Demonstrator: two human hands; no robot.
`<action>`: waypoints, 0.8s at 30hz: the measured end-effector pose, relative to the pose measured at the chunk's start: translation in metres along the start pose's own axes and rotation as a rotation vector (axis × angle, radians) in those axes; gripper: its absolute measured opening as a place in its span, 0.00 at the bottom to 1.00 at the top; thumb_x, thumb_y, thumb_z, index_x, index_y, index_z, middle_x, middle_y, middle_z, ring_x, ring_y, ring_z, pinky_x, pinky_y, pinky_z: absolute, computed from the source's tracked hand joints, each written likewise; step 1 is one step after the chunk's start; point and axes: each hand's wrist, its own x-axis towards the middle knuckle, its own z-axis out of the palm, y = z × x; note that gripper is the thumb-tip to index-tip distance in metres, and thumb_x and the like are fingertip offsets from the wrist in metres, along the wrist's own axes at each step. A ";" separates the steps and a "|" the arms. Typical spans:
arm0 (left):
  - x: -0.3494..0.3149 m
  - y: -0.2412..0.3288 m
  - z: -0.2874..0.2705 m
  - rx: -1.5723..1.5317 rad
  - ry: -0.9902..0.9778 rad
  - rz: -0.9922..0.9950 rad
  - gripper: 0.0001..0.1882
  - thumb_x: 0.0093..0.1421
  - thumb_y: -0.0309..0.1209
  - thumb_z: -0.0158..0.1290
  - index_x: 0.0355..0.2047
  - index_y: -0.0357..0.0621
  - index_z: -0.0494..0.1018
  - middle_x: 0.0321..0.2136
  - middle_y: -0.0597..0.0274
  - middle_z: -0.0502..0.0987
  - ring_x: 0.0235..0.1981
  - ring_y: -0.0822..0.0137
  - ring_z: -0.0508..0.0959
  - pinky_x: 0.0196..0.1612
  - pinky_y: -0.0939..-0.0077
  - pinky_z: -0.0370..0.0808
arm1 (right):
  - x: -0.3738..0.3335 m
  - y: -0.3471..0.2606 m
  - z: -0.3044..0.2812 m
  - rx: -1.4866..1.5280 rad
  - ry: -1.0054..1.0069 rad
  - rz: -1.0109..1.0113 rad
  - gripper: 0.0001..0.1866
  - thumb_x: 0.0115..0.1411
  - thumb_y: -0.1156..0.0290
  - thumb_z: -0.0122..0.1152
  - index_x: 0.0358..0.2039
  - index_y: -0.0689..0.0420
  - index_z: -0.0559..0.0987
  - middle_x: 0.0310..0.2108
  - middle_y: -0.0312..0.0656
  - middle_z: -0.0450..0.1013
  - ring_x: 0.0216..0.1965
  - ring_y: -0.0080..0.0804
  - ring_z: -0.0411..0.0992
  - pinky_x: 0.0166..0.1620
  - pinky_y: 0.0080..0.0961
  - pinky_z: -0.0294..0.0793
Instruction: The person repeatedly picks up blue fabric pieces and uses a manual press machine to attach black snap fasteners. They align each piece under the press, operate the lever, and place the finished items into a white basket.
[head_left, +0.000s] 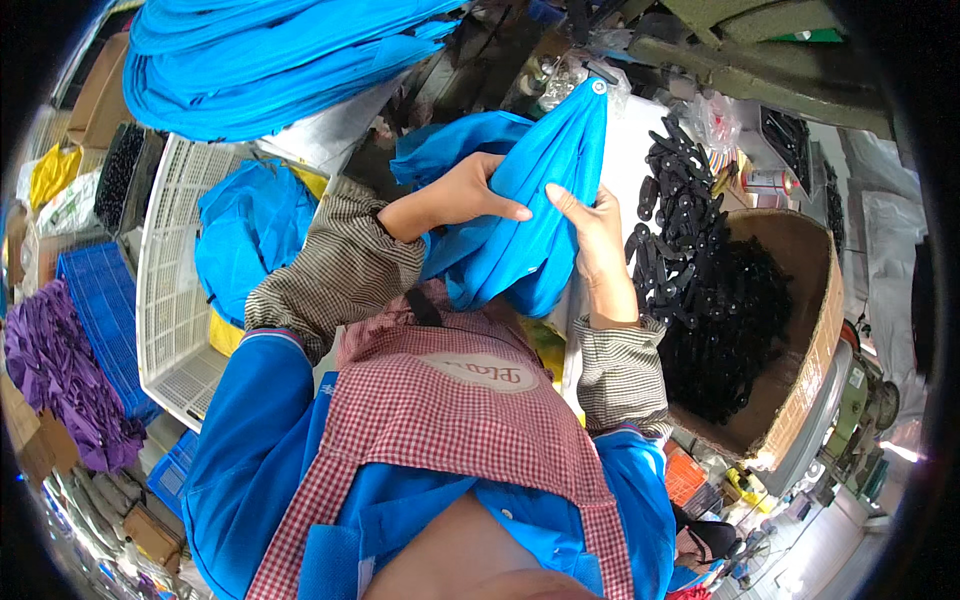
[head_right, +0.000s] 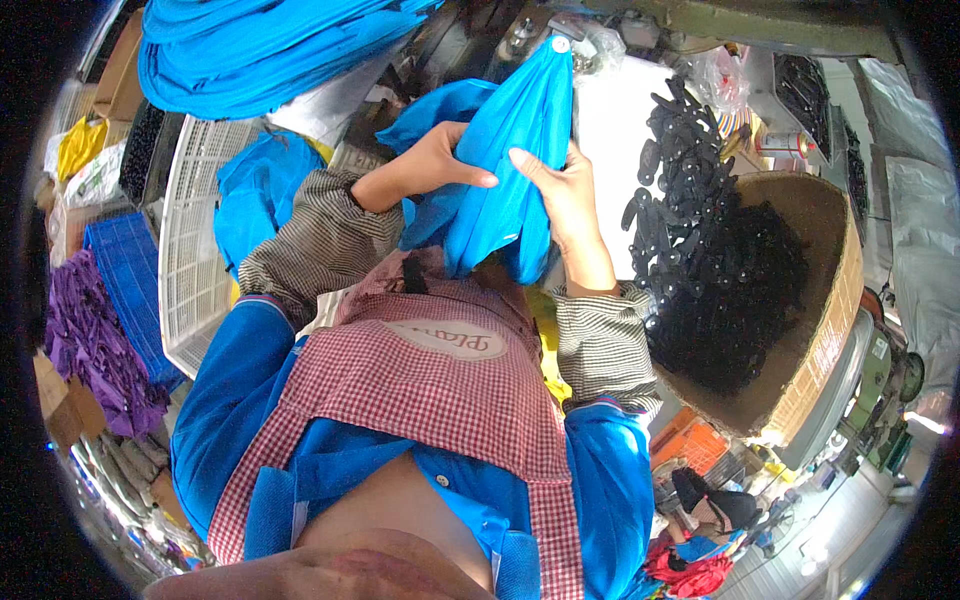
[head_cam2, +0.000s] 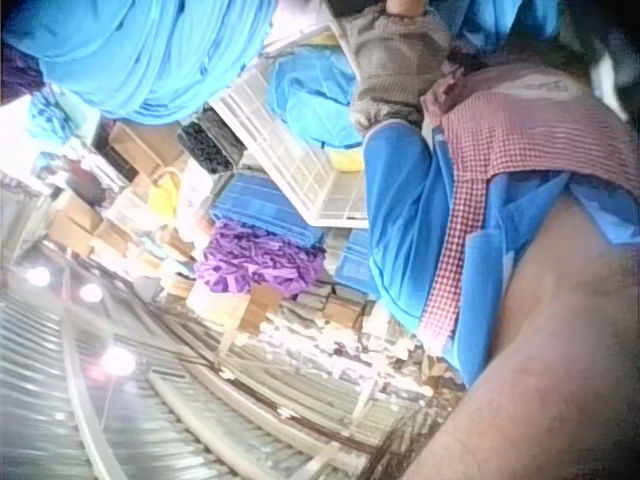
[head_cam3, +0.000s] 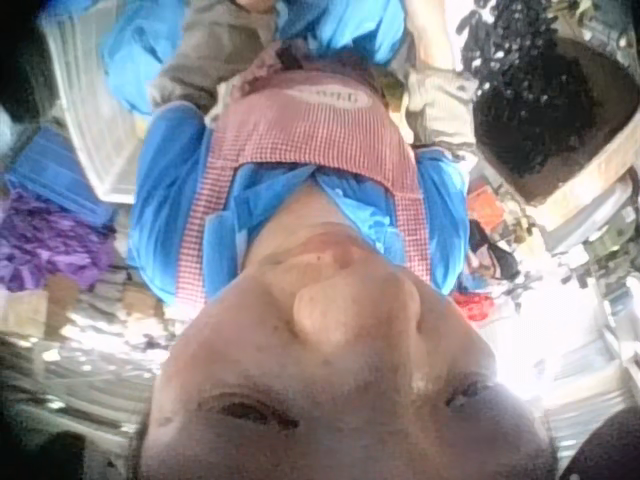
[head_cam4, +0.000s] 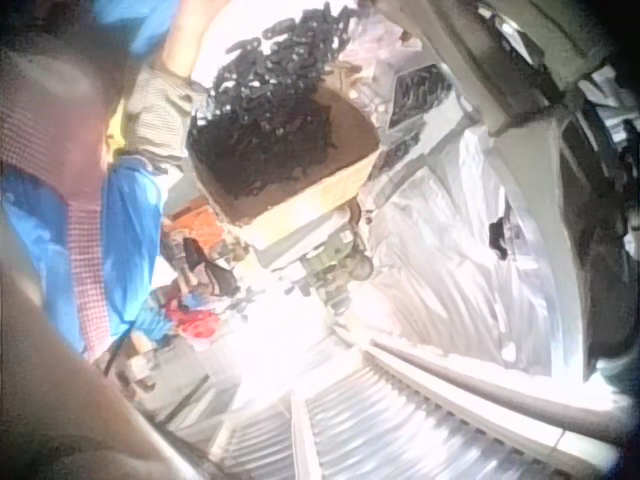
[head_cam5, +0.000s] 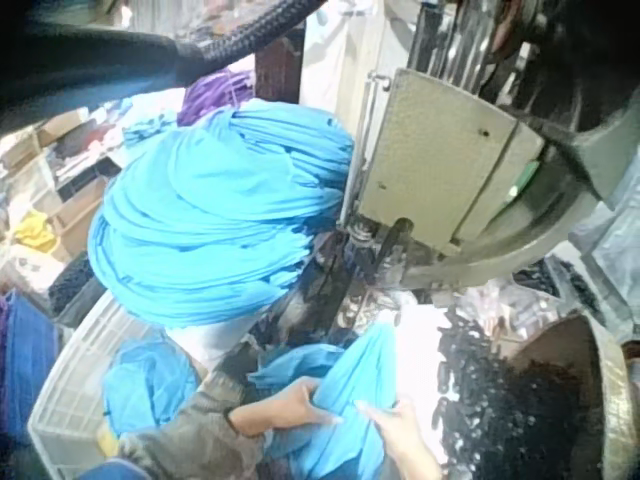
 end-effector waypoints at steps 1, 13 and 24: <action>0.004 0.003 0.002 0.118 0.020 0.043 0.31 0.41 0.31 0.64 0.47 0.35 0.67 0.39 0.57 0.75 0.40 0.68 0.73 0.46 0.74 0.69 | 0.007 -0.002 -0.001 -0.029 -0.016 -0.010 0.17 0.49 0.72 0.64 0.39 0.65 0.73 0.34 0.42 0.74 0.32 0.26 0.72 0.39 0.23 0.73; 0.031 -0.001 -0.036 0.250 -0.281 -0.136 0.31 0.45 0.36 0.61 0.48 0.34 0.64 0.40 0.56 0.72 0.42 0.67 0.71 0.47 0.73 0.66 | 0.030 0.005 -0.004 -0.019 0.052 -0.001 0.14 0.50 0.71 0.63 0.36 0.64 0.75 0.31 0.40 0.74 0.31 0.23 0.71 0.37 0.21 0.71; 0.072 0.035 -0.026 0.131 -0.139 -0.014 0.24 0.48 0.29 0.58 0.45 0.34 0.67 0.37 0.61 0.74 0.38 0.73 0.72 0.43 0.77 0.69 | 0.072 -0.021 -0.024 -0.297 -0.026 -0.075 0.12 0.51 0.69 0.63 0.32 0.63 0.77 0.29 0.38 0.75 0.30 0.21 0.71 0.35 0.20 0.71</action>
